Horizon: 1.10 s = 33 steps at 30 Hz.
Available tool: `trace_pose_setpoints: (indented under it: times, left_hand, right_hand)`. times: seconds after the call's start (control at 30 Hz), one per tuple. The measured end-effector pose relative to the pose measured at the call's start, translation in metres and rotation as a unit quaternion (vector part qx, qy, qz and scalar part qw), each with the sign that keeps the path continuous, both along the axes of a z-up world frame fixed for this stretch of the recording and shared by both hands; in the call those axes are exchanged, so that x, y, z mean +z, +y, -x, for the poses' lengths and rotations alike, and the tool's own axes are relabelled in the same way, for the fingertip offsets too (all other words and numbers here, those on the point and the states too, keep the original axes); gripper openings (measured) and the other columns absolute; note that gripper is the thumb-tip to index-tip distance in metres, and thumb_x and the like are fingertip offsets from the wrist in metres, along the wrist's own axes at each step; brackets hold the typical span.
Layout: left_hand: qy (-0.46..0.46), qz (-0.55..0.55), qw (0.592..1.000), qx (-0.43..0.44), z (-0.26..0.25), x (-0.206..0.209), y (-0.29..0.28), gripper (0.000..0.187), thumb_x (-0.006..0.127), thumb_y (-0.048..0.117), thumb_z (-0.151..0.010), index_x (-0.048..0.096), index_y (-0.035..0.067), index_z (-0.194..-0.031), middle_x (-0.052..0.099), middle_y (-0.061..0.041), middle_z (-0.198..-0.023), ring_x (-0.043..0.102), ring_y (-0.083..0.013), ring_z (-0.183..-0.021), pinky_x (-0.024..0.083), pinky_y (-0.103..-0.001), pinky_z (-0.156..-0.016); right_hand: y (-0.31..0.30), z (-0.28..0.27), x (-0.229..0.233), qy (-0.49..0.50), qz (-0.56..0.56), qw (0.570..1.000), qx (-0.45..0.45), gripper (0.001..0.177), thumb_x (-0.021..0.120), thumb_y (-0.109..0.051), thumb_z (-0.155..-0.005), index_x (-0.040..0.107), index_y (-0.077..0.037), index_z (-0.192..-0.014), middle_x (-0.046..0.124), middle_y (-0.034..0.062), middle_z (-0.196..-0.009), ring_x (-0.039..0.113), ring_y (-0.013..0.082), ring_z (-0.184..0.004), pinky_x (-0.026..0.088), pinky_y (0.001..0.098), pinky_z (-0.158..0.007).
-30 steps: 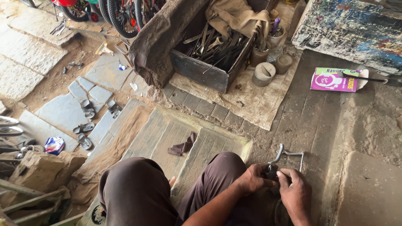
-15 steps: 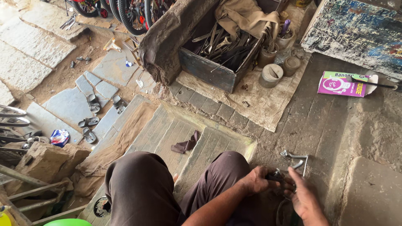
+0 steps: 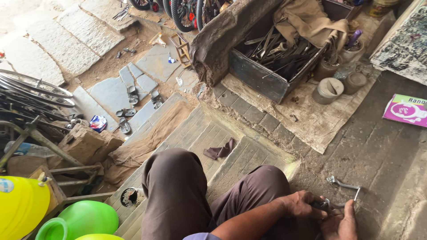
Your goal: The person sits on the floor and uses a screwdriver and pliers to disassemble and adjust small metal components. They manipulate the parts with their hands, occasionally wiping them with a cloth, and place tools back on the floor as they work.
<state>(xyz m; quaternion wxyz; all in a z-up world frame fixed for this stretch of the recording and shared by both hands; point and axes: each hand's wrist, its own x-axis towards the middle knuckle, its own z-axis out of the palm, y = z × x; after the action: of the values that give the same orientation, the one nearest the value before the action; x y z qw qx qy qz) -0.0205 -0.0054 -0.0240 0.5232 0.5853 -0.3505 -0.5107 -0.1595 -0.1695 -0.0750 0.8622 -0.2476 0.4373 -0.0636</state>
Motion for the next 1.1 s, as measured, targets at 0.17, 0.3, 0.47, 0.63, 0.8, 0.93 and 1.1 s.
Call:
trace_pose_setpoints:
  times: [0.17, 0.3, 0.47, 0.63, 0.8, 0.93, 1.1]
  left_hand:
    - [0.058, -0.045, 0.997, 0.004, -0.005, -0.001, -0.005, 0.051, 0.076, 0.033, -0.092, 0.070, 0.005, -0.134, 0.077, -0.014, -0.109, 0.070, -0.0214, -0.102, 0.054, -0.037, -0.090]
    - [0.030, -0.053, 0.998, 0.007, -0.005, -0.006, -0.005, 0.054, 0.077, 0.035, -0.095, 0.067, 0.003, -0.137, 0.075, -0.014, -0.115, 0.069, -0.0214, -0.108, 0.053, -0.035, -0.096]
    - [0.055, -0.011, 0.998, 0.007, -0.004, -0.006, -0.002, 0.056, 0.076, 0.036, -0.091, 0.069, 0.000, -0.133, 0.076, -0.020, -0.116, 0.071, -0.0295, -0.108, 0.056, -0.040, -0.093]
    - [-0.102, -0.015, 0.995, 0.005, -0.001, -0.001, 0.003, 0.053, 0.079, 0.034, -0.088, 0.072, -0.002, -0.126, 0.076, -0.019, -0.112, 0.072, -0.0296, -0.106, 0.057, -0.040, -0.091]
    - [-0.006, -0.018, 0.998, 0.061, -0.001, 0.003, 0.003, 0.055, 0.081, 0.031, -0.088, 0.069, -0.003, -0.130, 0.076, -0.019, -0.112, 0.073, -0.0271, -0.105, 0.057, -0.038, -0.092]
    - [0.063, -0.007, 0.995, 0.072, -0.001, 0.004, 0.002, 0.050, 0.080, 0.024, -0.092, 0.067, -0.006, -0.131, 0.076, -0.020, -0.109, 0.074, -0.0242, -0.100, 0.059, -0.036, -0.091]
    - [0.156, -0.006, 0.985, 0.068, -0.004, 0.006, 0.001, 0.038, 0.075, 0.015, -0.097, 0.066, -0.005, -0.128, 0.075, -0.020, -0.105, 0.074, -0.0224, -0.095, 0.061, -0.033, -0.088]
  right_hand:
    - [0.021, -0.008, 0.029, 0.039, -0.015, 0.999, -0.023, 0.102, 0.035, -0.095, -0.093, 0.056, -0.003, -0.132, 0.059, 0.0160, -0.129, 0.054, 0.0317, -0.119, 0.038, 0.0512, -0.109]
    - [0.036, -0.008, 0.034, 0.048, -0.017, 0.997, -0.056, 0.098, 0.036, -0.095, -0.089, 0.058, -0.008, -0.128, 0.060, 0.0145, -0.131, 0.055, 0.0324, -0.121, 0.040, 0.0519, -0.107]
    - [0.025, -0.002, 0.025, 0.070, 0.133, 0.984, -0.099, 0.086, 0.054, -0.081, -0.101, 0.057, 0.001, -0.128, 0.059, 0.0173, -0.124, 0.056, 0.0308, -0.116, 0.047, 0.0474, -0.102]
    - [-0.008, 0.000, 0.017, 0.046, 0.297, 0.950, 0.081, 0.046, 0.065, -0.035, -0.104, 0.062, 0.006, -0.125, 0.065, 0.0181, -0.115, 0.064, 0.0269, -0.108, 0.051, 0.0460, -0.097]
    - [-0.016, 0.005, 0.019, 0.059, 0.141, 0.984, 0.091, 0.042, 0.057, -0.032, -0.103, 0.060, 0.000, -0.130, 0.069, 0.0186, -0.112, 0.067, 0.0308, -0.105, 0.053, 0.0513, -0.092]
    - [-0.015, 0.009, 0.017, 0.080, 0.141, 0.982, 0.098, 0.046, 0.056, -0.031, -0.105, 0.055, 0.004, -0.134, 0.066, 0.0210, -0.117, 0.064, 0.0335, -0.112, 0.051, 0.0539, -0.098]
    - [-0.024, 0.011, 0.011, 0.035, 0.111, 0.993, 0.017, 0.050, 0.049, -0.044, -0.111, 0.051, -0.004, -0.141, 0.062, 0.0163, -0.124, 0.062, 0.0290, -0.116, 0.050, 0.0504, -0.101]
